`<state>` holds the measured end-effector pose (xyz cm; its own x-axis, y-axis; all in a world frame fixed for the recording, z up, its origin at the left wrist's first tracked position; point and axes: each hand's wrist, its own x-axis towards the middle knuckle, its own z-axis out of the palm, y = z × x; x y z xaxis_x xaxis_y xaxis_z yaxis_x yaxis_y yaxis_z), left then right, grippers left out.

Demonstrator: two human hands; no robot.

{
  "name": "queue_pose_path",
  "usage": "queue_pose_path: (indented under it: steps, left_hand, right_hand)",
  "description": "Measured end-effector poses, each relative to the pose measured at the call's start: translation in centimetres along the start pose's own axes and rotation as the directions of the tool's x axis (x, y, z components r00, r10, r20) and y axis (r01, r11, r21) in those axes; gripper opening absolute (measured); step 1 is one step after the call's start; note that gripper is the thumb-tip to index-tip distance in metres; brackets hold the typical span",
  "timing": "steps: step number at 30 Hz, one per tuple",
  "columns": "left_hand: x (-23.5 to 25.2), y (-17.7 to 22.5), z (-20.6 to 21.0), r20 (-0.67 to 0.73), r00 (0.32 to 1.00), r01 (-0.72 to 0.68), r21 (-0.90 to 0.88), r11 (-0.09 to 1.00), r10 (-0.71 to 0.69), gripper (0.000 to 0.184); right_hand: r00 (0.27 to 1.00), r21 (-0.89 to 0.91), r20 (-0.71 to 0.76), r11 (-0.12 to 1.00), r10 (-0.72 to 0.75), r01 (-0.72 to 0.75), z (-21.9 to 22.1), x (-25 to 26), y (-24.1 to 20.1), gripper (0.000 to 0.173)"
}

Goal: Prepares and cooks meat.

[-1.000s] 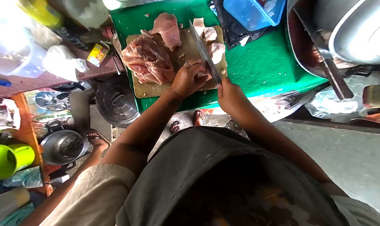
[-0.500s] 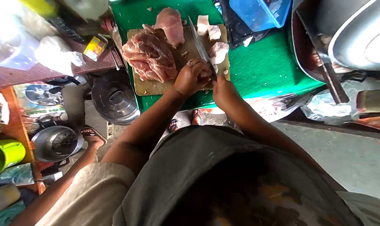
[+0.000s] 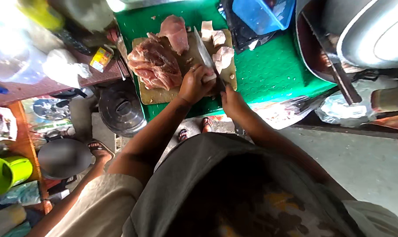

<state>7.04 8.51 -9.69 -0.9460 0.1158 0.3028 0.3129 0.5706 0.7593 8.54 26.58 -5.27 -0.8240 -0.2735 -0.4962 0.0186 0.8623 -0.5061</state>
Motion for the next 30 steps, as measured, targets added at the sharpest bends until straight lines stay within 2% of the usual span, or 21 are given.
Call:
queue_pose_path:
  steps: [3,4,5,6,7,8,9,10,13,16,22,26,30]
  left_hand:
    - [0.6,1.2,0.2,-0.167,0.985,-0.055,-0.117,0.992,0.035,0.02]
    - [0.6,2.6,-0.2,-0.15,0.988,0.002,-0.179,0.984,-0.029,0.021]
    - [0.7,5.2,-1.6,-0.023,0.981,0.186,-0.208,0.96,-0.195,0.027]
    - [1.4,8.3,-3.5,0.194,0.88,0.465,-0.168,0.869,-0.434,0.037]
    - [1.2,8.2,-3.6,0.242,0.848,0.512,-0.138,0.848,-0.472,0.044]
    - [-0.3,4.8,-1.7,0.099,0.943,0.328,-0.131,0.936,-0.317,0.042]
    - [-1.4,2.2,-0.8,0.018,0.978,0.207,-0.083,0.975,-0.207,0.04]
    - [-2.1,1.0,-0.8,0.004,0.985,0.17,-0.016,0.985,-0.17,0.037]
    - [-3.0,0.8,-1.6,0.006,0.985,0.171,0.075,0.982,-0.172,0.043]
    - [-2.2,0.7,-1.9,0.063,0.991,0.11,0.06,0.992,-0.114,0.049]
    - [-1.0,-1.1,-1.1,0.078,0.996,-0.048,-0.004,0.999,0.048,0.023]
    - [-1.5,-1.2,-1.0,0.053,0.993,-0.107,-0.012,0.994,0.107,0.018]
    - [-1.8,-1.4,-0.8,0.04,0.987,-0.159,-0.002,0.987,0.159,0.017]
  right_hand:
    - [1.0,0.034,-0.013,0.999,-0.017,0.017,-1.2,-0.2,1.7,0.037]
    - [0.999,0.027,-0.038,0.999,-0.017,0.018,-1.3,-0.5,2.3,0.036]
    - [0.997,0.021,-0.069,0.999,-0.028,0.03,-1.2,-0.9,2.9,0.035]
    - [0.992,0.017,-0.109,0.998,-0.056,0.058,-0.9,-1.3,3.8,0.033]
    - [0.989,0.003,-0.131,0.997,-0.07,0.071,-0.8,-1.5,4.4,0.031]
    - [0.988,-0.015,-0.139,0.997,-0.074,0.072,-0.7,-1.6,4.6,0.029]
    - [0.988,-0.03,-0.137,0.998,-0.065,0.062,-0.8,-1.7,4.6,0.028]
    - [0.99,-0.039,-0.129,0.998,-0.05,0.045,-1.0,-1.9,4.3,0.028]
    - [0.993,-0.047,-0.119,0.999,-0.012,0.006,-1.7,-3.5,2.7,0.027]
    - [0.991,-0.05,-0.134,0.998,0.025,-0.032,-2.1,-5.6,0.1,0.027]
    - [0.989,-0.049,-0.124,0.996,-0.078,0.072,-0.5,-6.4,0.1,0.025]
    - [0.999,-0.06,-0.046,0.998,0.022,-0.025,-0.8,-7.3,-2.0,0.025]
    - [0.999,-0.108,-0.037,0.994,0.014,-0.018,-0.1,-5.7,-2.0,0.025]
